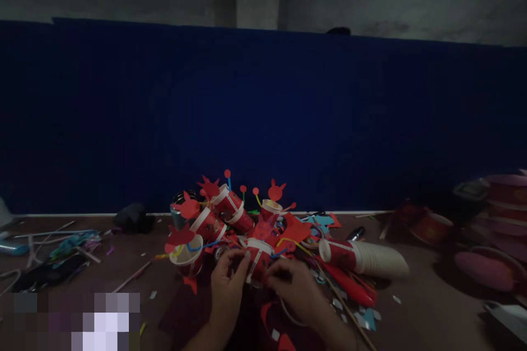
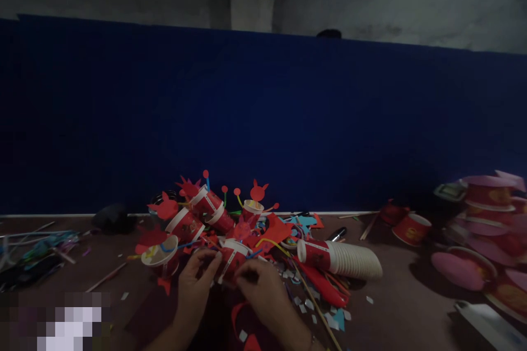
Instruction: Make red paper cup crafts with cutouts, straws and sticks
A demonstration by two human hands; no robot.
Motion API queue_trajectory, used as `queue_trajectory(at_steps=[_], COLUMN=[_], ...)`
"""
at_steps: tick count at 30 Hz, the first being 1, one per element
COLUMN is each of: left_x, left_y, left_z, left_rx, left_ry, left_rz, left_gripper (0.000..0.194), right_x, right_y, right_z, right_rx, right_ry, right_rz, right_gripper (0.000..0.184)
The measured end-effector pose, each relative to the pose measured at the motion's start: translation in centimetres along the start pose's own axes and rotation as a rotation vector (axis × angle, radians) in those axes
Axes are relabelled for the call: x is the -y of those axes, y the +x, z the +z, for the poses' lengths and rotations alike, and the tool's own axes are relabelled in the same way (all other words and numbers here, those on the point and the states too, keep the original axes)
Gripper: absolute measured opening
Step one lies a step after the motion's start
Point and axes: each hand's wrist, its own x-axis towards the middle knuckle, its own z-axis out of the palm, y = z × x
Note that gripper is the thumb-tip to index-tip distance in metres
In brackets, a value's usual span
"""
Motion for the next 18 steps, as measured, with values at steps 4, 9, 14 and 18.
queue_trajectory(at_steps=[4, 9, 14, 18], left_x=[-0.5, -0.5, -0.5, -0.5], left_y=[-0.8, -1.5, -1.4, -1.3], left_z=[0.7, 1.2, 1.2, 1.1], left_rx=[0.095, 0.212, 0.192, 0.164], left_ry=[-0.117, -0.1, -0.067, -0.033], left_rz=[-0.075, -0.115, -0.118, -0.101], left_gripper=[0.042, 0.04, 0.037, 0.035], right_x=[-0.7, -1.1, -0.8, -0.6], right_y=[1.3, 1.1, 0.5, 0.3], right_z=[-0.5, 0.6, 0.9, 0.8], right_rx=[-0.187, -0.208, -0.185, -0.17], right_ry=[0.291, 0.368, 0.335, 0.258], right_rz=[0.023, 0.036, -0.012, -0.045], right_gripper=[0.015, 0.017, 0.016, 0.017])
